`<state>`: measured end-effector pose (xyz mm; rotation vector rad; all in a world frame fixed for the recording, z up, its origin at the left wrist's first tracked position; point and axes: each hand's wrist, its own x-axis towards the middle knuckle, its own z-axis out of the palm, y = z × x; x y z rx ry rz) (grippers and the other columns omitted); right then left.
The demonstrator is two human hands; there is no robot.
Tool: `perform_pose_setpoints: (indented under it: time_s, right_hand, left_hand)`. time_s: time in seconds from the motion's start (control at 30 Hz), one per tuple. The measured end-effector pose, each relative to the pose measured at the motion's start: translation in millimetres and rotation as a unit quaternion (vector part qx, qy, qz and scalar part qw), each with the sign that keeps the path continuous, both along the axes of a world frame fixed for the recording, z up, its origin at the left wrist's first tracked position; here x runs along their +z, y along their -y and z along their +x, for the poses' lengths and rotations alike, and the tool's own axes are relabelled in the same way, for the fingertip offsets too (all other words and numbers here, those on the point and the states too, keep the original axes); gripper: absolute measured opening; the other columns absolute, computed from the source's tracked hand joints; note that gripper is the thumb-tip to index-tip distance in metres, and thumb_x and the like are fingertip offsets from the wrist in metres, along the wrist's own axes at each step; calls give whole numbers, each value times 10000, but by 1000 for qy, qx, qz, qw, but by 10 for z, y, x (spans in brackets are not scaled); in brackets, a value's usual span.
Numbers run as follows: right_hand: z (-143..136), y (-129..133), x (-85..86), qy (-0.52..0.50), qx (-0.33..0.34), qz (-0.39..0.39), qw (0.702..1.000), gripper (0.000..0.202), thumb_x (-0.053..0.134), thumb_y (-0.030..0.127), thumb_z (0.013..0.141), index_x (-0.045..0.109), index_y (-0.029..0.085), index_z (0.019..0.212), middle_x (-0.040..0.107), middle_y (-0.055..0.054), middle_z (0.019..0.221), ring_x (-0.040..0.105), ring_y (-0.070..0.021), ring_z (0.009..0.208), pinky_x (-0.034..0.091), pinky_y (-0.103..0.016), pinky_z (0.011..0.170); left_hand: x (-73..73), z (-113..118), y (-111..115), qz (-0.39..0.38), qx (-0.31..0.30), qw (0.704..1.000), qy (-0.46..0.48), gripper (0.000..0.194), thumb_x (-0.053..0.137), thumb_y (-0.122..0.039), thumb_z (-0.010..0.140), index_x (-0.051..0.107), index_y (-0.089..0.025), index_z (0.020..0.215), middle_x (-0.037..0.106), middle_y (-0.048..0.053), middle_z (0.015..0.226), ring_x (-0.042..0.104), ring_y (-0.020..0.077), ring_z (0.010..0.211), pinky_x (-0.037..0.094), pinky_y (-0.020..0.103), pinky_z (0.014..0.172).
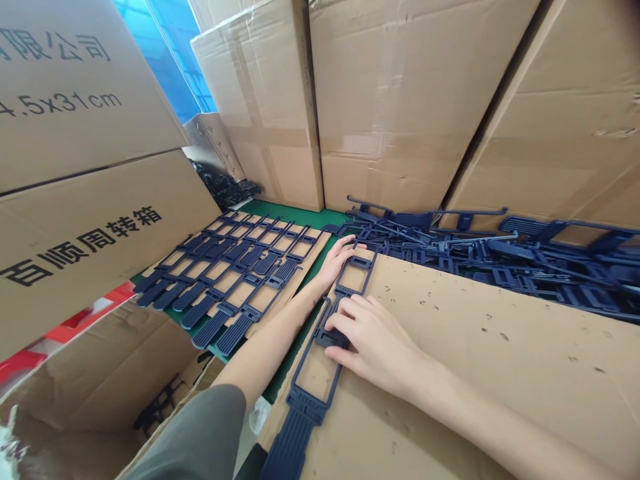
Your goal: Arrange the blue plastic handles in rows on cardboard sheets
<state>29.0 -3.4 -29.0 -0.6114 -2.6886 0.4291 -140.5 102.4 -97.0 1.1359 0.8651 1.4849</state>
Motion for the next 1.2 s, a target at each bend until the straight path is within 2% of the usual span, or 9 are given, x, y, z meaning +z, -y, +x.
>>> perform_pose_setpoints:
  time_s: [0.33, 0.53, 0.67, 0.77, 0.83, 0.9, 1.0, 1.1, 1.2]
  right_hand:
    - [2, -97, -31, 3, -23, 24, 999, 192, 648, 315, 866, 661, 163, 982, 619, -80, 964, 541, -252, 954, 439, -395, 820]
    - [-17, -139, -7, -11, -21, 44, 999, 203, 610, 351, 893, 680, 163, 926, 628, -79, 915, 556, -239, 925, 436, -379, 816]
    - [106, -432, 119, -55, -39, 36, 997, 256, 454, 261, 972, 676, 160, 893, 661, -78, 920, 590, -198, 915, 438, -350, 832]
    - [358, -862, 163, -72, -127, 38, 988, 229, 441, 196, 947, 668, 166, 951, 675, -83, 1009, 610, -203, 971, 450, -359, 872]
    - [567, -1157, 113, -48, -228, 46, 971, 241, 451, 191, 924, 653, 161, 1052, 665, -103, 1102, 609, -237, 1034, 457, -397, 905]
    - [749, -1386, -2, -30, -282, 44, 958, 330, 450, 182, 909, 598, 138, 1201, 618, -147, 1238, 578, -271, 1136, 438, -448, 968]
    - [888, -1555, -225, -23, -286, 30, 957, 402, 437, 173, 908, 560, 127, 1288, 545, -164, 1367, 504, -275, 1263, 387, -475, 1049]
    - [894, -1589, -388, -29, -274, 8, 961, 356, 416, 174, 916, 658, 140, 1175, 561, -146, 1361, 488, -261, 1290, 354, -475, 1086]
    - [880, -1607, -429, -68, -275, -8, 959, 334, 437, 173, 899, 701, 131, 1100, 603, -143, 1305, 546, -264, 1228, 376, -469, 1076]
  left_hand:
    - [-44, -65, -27, 7, -35, 999, 3, 700, 730, -208, 716, 445, -183, 1355, 697, 98, 1133, 634, 261, 1083, 342, 464, 1039]
    - [-7, -90, -22, 7, -31, 999, -37, 610, 705, -233, 726, 501, -179, 1298, 675, 113, 1183, 617, 280, 1108, 351, 473, 1038]
    - [33, -95, -16, 15, -15, 998, -64, 568, 708, -247, 721, 541, -162, 1257, 689, 113, 1154, 604, 279, 1124, 336, 457, 1058]
    - [56, -88, -16, -3, -13, 999, -53, 590, 715, -254, 707, 536, -173, 1263, 688, 108, 1156, 612, 281, 1116, 359, 455, 1042]
    - [67, -83, -17, -15, -18, 999, -44, 587, 717, -263, 702, 540, -181, 1256, 680, 110, 1173, 618, 286, 1106, 381, 459, 1019]
    - [75, -79, -18, -19, -22, 999, -41, 565, 722, -265, 695, 559, -180, 1229, 673, 116, 1186, 619, 293, 1101, 395, 462, 1001]
    - [84, -74, -21, -21, -18, 999, -44, 539, 732, -265, 681, 584, -177, 1192, 674, 118, 1185, 616, 303, 1101, 403, 469, 990]
    - [94, -68, -20, -19, -12, 999, -50, 528, 736, -264, 675, 598, -175, 1177, 682, 113, 1169, 612, 299, 1107, 393, 462, 1008]
    - [103, -63, -15, -18, -11, 999, -49, 529, 736, -261, 674, 599, -173, 1177, 683, 111, 1166, 618, 290, 1099, 394, 455, 1014]
